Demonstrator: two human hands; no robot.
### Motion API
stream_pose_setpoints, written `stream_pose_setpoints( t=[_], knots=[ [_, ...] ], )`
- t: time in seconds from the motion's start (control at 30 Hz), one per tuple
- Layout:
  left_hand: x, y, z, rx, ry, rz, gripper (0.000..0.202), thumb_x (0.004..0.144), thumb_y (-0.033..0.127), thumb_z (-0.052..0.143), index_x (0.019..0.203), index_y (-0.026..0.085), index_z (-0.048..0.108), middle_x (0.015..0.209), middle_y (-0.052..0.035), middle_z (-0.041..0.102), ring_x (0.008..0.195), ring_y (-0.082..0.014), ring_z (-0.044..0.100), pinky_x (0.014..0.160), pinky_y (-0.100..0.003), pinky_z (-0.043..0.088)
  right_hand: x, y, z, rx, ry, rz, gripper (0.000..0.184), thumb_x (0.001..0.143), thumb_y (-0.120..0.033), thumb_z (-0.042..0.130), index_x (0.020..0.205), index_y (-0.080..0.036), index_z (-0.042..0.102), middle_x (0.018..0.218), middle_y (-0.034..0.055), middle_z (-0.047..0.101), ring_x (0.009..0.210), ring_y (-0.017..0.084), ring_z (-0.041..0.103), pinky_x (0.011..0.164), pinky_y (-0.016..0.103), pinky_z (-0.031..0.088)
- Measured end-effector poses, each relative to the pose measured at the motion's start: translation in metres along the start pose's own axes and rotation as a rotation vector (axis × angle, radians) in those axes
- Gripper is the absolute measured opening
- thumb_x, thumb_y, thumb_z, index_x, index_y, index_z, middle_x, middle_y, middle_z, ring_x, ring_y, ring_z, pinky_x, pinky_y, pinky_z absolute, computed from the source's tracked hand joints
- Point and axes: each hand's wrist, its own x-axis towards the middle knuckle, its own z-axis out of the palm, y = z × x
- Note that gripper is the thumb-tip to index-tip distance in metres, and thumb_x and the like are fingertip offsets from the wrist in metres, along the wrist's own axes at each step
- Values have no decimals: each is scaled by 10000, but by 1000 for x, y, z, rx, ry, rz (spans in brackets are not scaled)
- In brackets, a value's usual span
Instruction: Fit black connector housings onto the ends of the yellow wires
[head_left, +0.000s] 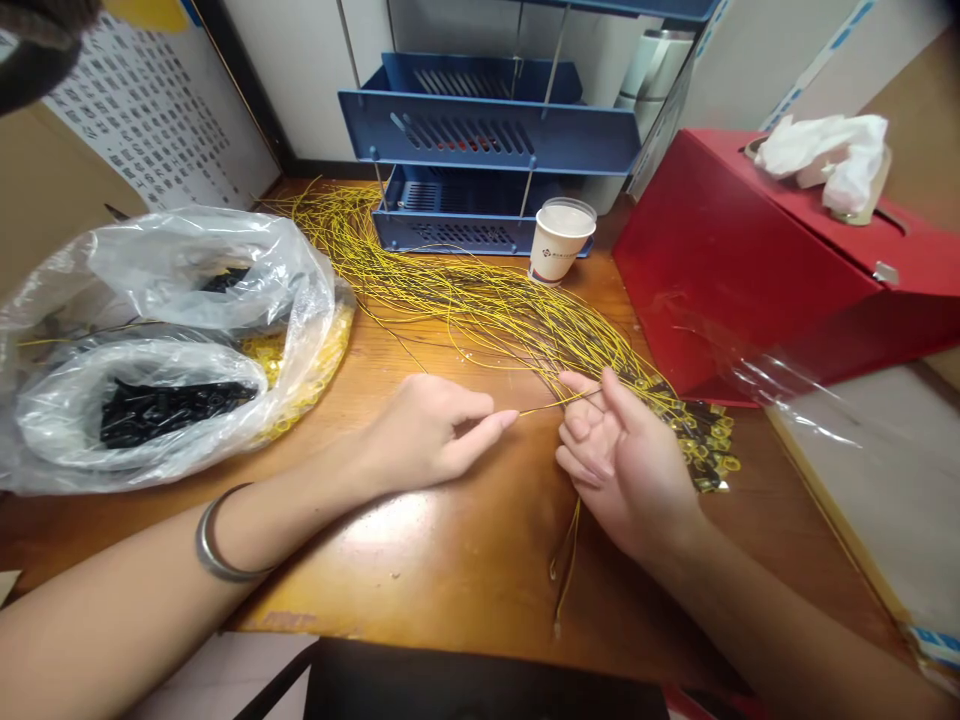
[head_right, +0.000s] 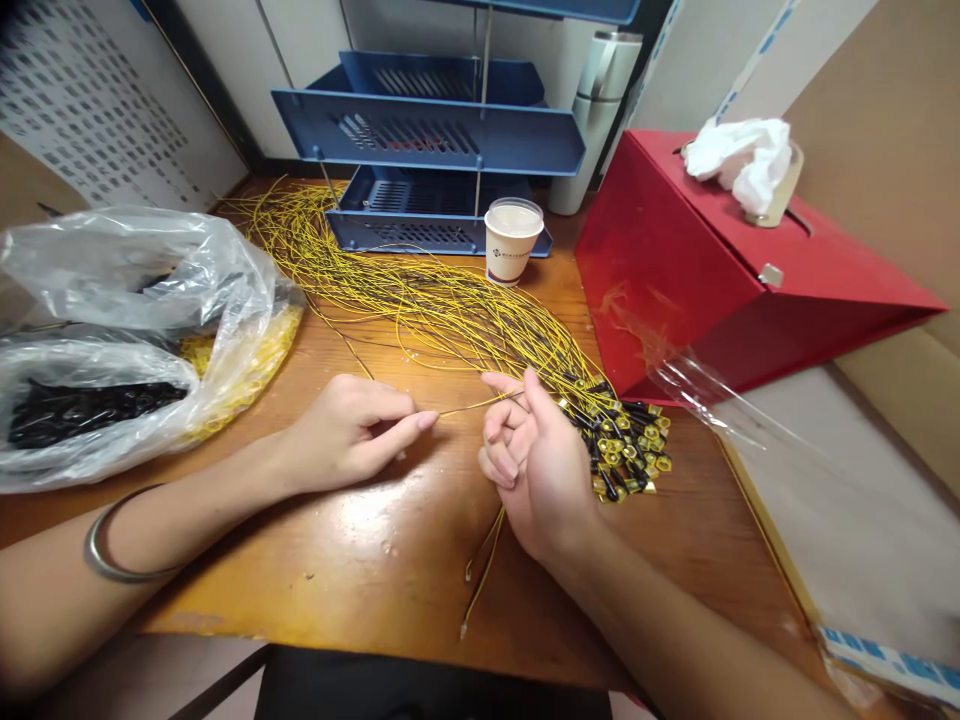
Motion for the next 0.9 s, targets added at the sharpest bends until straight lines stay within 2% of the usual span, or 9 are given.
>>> stream_pose_setpoints(
  t=[0.07,0.13,0.33,0.4,0.57,0.67,0.77,0.9],
  knots=[
    [0,0,0,0,3,-12,494,976,357,489,533,139,497,463,30,444,435,-59,389,496,-229,272,0,3,0,-25,-62,62,306,844,-432,685,934,-140,663,507,-52,528,305,28,257,322,165,186],
    [0,1,-1,-11,-4,-20,489,980,360,484,547,137,521,469,28,462,437,-57,405,497,-225,275,0,6,0,-43,-92,90,288,863,-404,681,936,-126,677,509,-47,528,313,27,279,327,161,205],
    [0,3,-3,-23,-46,-28,422,981,352,479,622,143,553,513,32,500,474,-61,457,521,-214,300,2,-1,-1,38,-10,-110,347,1021,-374,450,885,-144,672,478,-46,479,316,32,265,332,161,206],
    [0,3,-3,-1,-32,-33,403,974,337,482,626,145,546,505,37,483,468,-60,446,518,-214,290,5,-4,-2,61,-9,-67,364,1028,-366,433,861,-140,664,477,-44,466,322,31,269,332,157,201],
    [1,2,-2,37,53,-116,450,949,334,498,543,141,513,467,30,474,434,-59,399,504,-226,259,9,-9,-3,30,-108,176,396,1020,-380,441,816,-112,652,469,-45,425,330,30,282,330,151,197],
    [1,2,-2,50,101,-166,483,938,340,509,502,135,466,438,42,401,415,-49,343,502,-227,239,7,-8,-2,-39,-194,206,398,999,-444,466,965,-107,675,493,-40,462,334,34,291,335,153,225],
    [2,2,-2,55,127,-200,511,939,351,510,487,131,417,432,50,327,413,-45,294,499,-228,218,4,-5,-1,-112,-226,226,371,962,-464,538,1102,-139,649,561,-29,528,354,35,316,347,151,243],
    [2,2,-2,2,33,-123,481,960,353,494,530,137,468,467,43,400,438,-49,348,507,-227,239,3,-2,-1,-193,-266,198,278,944,-385,596,1110,-173,665,586,-34,540,366,30,326,359,149,237]
  ],
)
